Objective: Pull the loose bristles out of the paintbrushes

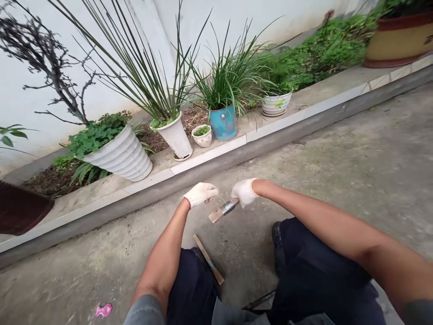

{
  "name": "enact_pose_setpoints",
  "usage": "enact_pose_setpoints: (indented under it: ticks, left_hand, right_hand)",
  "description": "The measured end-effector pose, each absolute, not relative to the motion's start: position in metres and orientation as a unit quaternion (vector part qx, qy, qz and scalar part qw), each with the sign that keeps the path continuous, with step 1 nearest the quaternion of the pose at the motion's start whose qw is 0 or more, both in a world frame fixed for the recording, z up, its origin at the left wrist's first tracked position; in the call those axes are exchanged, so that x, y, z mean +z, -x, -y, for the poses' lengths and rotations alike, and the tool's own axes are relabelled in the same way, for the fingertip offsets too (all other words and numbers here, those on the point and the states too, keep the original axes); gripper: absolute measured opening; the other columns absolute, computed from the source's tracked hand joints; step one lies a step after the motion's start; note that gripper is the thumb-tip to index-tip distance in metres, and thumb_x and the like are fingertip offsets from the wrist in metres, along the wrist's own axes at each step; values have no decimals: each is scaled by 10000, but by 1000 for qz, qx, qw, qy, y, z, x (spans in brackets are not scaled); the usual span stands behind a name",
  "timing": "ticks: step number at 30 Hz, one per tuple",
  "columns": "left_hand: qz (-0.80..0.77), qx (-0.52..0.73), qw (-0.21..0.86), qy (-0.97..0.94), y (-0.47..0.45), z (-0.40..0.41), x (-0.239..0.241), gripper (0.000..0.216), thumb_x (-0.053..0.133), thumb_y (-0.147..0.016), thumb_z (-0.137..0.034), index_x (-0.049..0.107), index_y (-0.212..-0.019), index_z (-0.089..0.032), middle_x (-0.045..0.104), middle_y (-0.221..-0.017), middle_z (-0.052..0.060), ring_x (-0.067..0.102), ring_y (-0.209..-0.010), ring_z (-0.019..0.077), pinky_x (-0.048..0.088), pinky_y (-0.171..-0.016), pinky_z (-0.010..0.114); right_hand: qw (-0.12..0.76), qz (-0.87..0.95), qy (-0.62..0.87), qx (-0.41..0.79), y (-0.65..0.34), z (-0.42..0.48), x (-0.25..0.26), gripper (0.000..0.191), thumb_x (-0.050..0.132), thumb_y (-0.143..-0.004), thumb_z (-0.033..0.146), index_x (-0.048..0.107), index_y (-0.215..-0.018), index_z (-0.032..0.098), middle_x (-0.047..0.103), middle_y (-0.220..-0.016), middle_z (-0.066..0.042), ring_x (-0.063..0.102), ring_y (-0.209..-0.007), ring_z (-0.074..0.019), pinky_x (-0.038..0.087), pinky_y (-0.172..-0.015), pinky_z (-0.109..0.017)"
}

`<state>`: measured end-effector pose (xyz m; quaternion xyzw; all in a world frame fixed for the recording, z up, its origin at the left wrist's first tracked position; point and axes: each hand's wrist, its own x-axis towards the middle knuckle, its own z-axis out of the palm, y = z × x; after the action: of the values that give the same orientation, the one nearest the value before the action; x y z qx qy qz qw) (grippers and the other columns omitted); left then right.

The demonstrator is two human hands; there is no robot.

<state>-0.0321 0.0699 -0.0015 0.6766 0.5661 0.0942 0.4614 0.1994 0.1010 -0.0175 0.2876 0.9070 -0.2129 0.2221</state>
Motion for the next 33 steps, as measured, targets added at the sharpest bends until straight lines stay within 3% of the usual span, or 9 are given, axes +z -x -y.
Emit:
enact_pose_setpoints:
  ticks: [5, 9, 13, 16, 21, 24, 27, 30, 33]
  left_hand:
    - [-516, 181, 530, -648, 28, -71, -11, 365, 647, -869, -486, 697, -925, -129, 619, -643, -5, 525, -514, 101, 419, -509, 212]
    - [-536, 232, 526, -618, 14, -69, -8, 422, 487, -979, -515, 670, -1027, -138, 599, -634, -13, 536, -501, 111, 442, -503, 220]
    - [-567, 170, 502, -631, -3, -64, -10, 306, 482, -976, -409, 664, -976, -163, 618, -664, -7, 551, -527, 111, 459, -513, 211]
    - [-556, 111, 481, -669, -12, -64, -16, 253, 508, -947, -371, 650, -898, -168, 638, -699, 4, 558, -536, 110, 453, -521, 211]
    - [-575, 102, 389, -712, -7, -71, -14, 288, 484, -954, -379, 694, -922, -184, 653, -713, 13, 578, -597, 147, 433, -569, 239]
    - [-561, 80, 280, -775, 4, -76, -8, 296, 485, -950, -351, 690, -805, -195, 680, -749, 25, 584, -682, 171, 410, -643, 261]
    - [-550, 82, 254, -792, 14, -78, -7, 317, 483, -955, -361, 671, -758, -199, 660, -723, 9, 564, -697, 173, 387, -660, 266]
    - [-532, 101, 298, -786, 18, -76, -10, 357, 509, -963, -424, 648, -734, -186, 637, -721, -2, 547, -694, 157, 384, -644, 250]
    - [-517, 147, 407, -738, 16, -72, -12, 332, 533, -964, -447, 652, -832, -165, 638, -739, 16, 560, -662, 139, 408, -606, 235]
  right_hand:
    - [74, -868, -320, -371, -213, -107, -3, 296, 710, -734, 475, 676, -814, 193, 659, -707, 19, 550, -635, -129, 343, -568, -236]
    - [-33, -809, -482, -336, -212, -125, 7, 320, 630, -824, 477, 698, -972, 201, 728, -828, -41, 632, -717, -170, 384, -594, -246]
    - [-13, -783, -586, -207, -218, -146, -2, 374, 577, -880, 478, 729, -1095, 213, 758, -1016, -138, 698, -889, -258, 435, -681, -293]
    - [34, -778, -607, -155, -225, -153, -14, 366, 587, -885, 363, 731, -1177, 194, 754, -1078, -182, 713, -964, -297, 477, -767, -338]
    - [156, -823, -536, -109, -227, -145, -21, 304, 639, -831, 201, 773, -1104, 181, 762, -1046, -189, 721, -993, -323, 486, -828, -375]
    - [193, -857, -466, -104, -225, -135, -20, 273, 661, -782, 164, 784, -1025, 179, 764, -986, -162, 714, -942, -297, 464, -808, -349]
    - [192, -882, -403, -151, -227, -127, -18, 205, 669, -752, 191, 767, -931, 199, 733, -848, -79, 659, -770, -214, 414, -713, -299]
    - [140, -891, -359, -241, -231, -122, -16, 142, 674, -761, 313, 720, -844, 208, 639, -714, 7, 532, -642, -141, 347, -635, -273]
    - [62, -876, -358, -317, -234, -118, -13, 254, 683, -768, 445, 662, -807, 195, 543, -669, 46, 442, -619, -109, 300, -597, -260]
